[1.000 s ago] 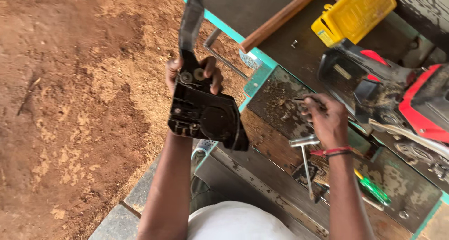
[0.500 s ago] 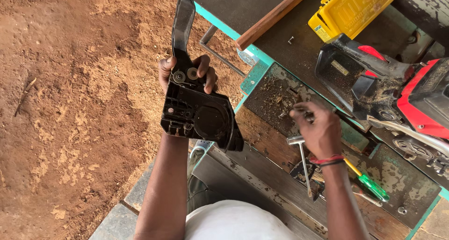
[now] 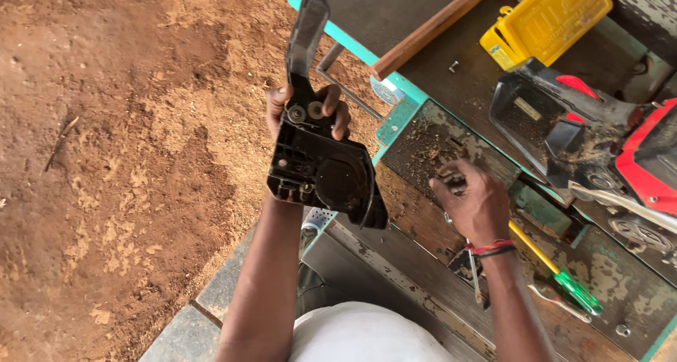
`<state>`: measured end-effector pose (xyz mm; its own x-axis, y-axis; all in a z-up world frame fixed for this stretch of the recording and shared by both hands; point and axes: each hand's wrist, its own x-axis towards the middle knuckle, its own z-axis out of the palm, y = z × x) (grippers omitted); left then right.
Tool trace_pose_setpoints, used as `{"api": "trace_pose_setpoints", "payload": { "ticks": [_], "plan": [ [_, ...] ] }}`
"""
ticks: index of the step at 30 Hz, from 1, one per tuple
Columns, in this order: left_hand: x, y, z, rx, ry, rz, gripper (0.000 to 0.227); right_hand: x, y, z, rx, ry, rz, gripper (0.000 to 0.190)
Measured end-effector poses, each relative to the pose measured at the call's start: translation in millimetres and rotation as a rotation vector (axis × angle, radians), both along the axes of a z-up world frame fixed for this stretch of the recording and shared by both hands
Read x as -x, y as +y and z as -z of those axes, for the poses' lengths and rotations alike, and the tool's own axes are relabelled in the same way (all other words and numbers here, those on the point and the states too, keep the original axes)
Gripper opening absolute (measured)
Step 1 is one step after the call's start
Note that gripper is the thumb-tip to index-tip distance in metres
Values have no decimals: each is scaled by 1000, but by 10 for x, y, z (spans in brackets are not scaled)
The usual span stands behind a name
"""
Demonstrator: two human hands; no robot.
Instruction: The person disassembles the housing of a chainsaw using a screwdriver and a socket wrench, then cleans the interior components with a brush.
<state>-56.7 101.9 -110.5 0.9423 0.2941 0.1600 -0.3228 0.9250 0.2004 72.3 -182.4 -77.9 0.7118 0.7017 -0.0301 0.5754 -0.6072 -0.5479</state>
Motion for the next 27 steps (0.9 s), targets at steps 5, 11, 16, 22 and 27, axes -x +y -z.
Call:
{"api": "trace_pose_setpoints", "payload": {
  "ticks": [5, 11, 16, 22, 27],
  "plan": [
    [16, 20, 9, 4, -8, 9, 50, -12, -66, 179, -275, -195, 57, 16],
    [26, 53, 18, 63, -10, -116, 51, -62, -170, 374, -134, -295, 42, 12],
    [83, 97, -11, -63, 50, -198, 56, -121, -148, 306, -117, -77, 126, 12],
    [207, 140, -170, -34, 70, -229, 53, -84, -192, -17, -389, 66, 193, 18],
    [553, 339, -260, -22, 123, -347, 51, 63, -100, -149, -464, 219, 297, 25]
  ]
}}
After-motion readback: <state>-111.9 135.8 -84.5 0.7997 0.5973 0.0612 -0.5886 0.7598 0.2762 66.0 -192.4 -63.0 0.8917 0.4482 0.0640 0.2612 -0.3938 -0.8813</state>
